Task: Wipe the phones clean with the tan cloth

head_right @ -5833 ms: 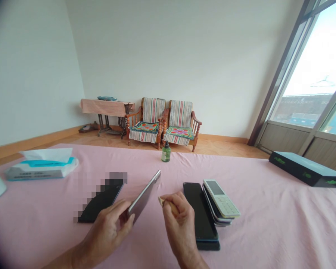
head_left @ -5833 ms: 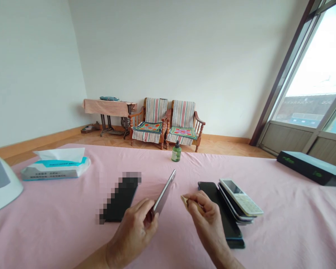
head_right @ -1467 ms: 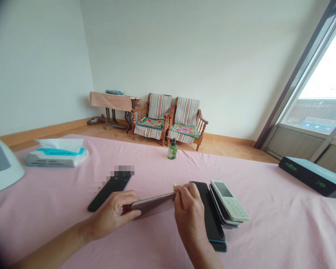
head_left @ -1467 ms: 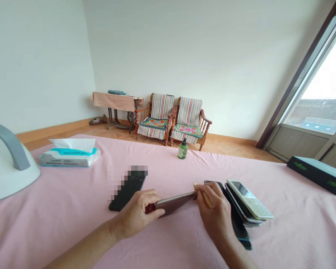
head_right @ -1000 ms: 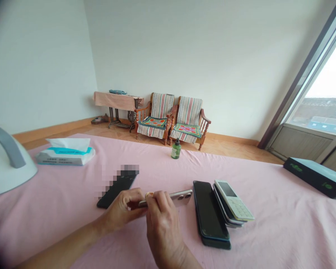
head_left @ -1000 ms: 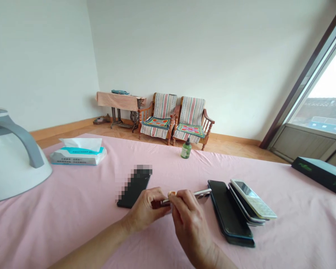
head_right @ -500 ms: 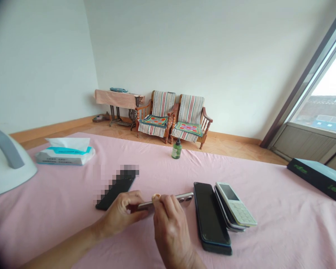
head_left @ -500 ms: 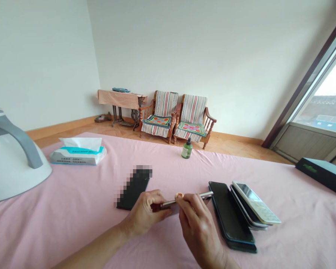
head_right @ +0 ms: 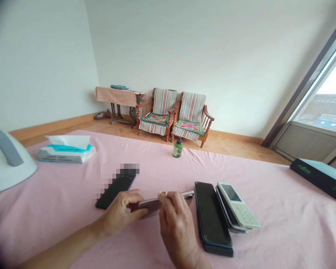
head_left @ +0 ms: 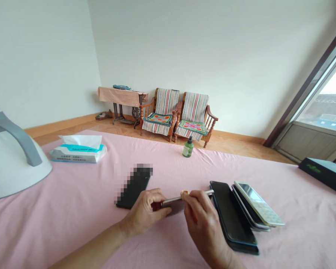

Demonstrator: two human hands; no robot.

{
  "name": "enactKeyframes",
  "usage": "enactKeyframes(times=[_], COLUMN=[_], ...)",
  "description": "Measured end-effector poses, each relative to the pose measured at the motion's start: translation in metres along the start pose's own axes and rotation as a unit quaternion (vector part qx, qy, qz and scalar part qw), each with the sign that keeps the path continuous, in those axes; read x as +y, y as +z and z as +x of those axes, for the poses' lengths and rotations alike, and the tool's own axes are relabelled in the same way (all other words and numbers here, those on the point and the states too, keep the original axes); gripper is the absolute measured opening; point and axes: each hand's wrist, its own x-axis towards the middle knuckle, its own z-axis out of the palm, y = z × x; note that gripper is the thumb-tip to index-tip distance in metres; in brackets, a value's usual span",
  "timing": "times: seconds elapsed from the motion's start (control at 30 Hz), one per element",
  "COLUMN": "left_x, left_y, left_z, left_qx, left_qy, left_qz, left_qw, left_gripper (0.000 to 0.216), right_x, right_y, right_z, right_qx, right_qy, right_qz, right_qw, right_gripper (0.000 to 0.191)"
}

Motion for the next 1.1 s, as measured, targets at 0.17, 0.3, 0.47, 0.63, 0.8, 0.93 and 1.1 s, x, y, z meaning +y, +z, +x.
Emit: enactKeyframes(times=[0.17,0.3,0.47,0.63,0.8,0.93,1.1], left_x=[-0.003,-0.003,-0.002,-0.006,-0.010,-0.010,-0.010], left_y=[-0.003,-0.003,-0.002,-0.003,-0.003,-0.003,-0.003], left_z=[0.002,0.001,0.001,0.002,0.003,0.002,0.001], left_qx=[-0.005,-0.005,-0.004,-0.011,-0.010,-0.007,-0.012], left_qy=[0.008,0.012,0.009,0.021,0.029,0.028,0.033], left_qz=[0.016,0.026,0.023,0.046,0.048,0.049,0.051], left_qw=[1.000,1.000,1.000,0.999,0.998,0.998,0.998], left_gripper=[0.028,0.028,0.027,0.031,0.035,0.035,0.034], right_x=[0.029,0.019,-0.003,0.022,0.048,0.036,0.033], right_y=[-0.008,-0.002,0.006,-0.002,-0.009,-0.003,-0.004], right_z=[0.005,0.003,-0.001,0.004,0.008,0.005,0.005], right_qx=[0.042,0.031,-0.007,0.031,0.052,0.032,0.011], right_qy=[0.079,0.066,0.033,0.098,0.144,0.114,0.115], right_qz=[-0.012,0.007,0.071,0.039,-0.032,0.006,0.005], right_qw=[0.996,0.997,0.997,0.994,0.988,0.993,0.993], right_gripper=[0.023,0.026,0.031,0.022,0.020,0.023,0.023])
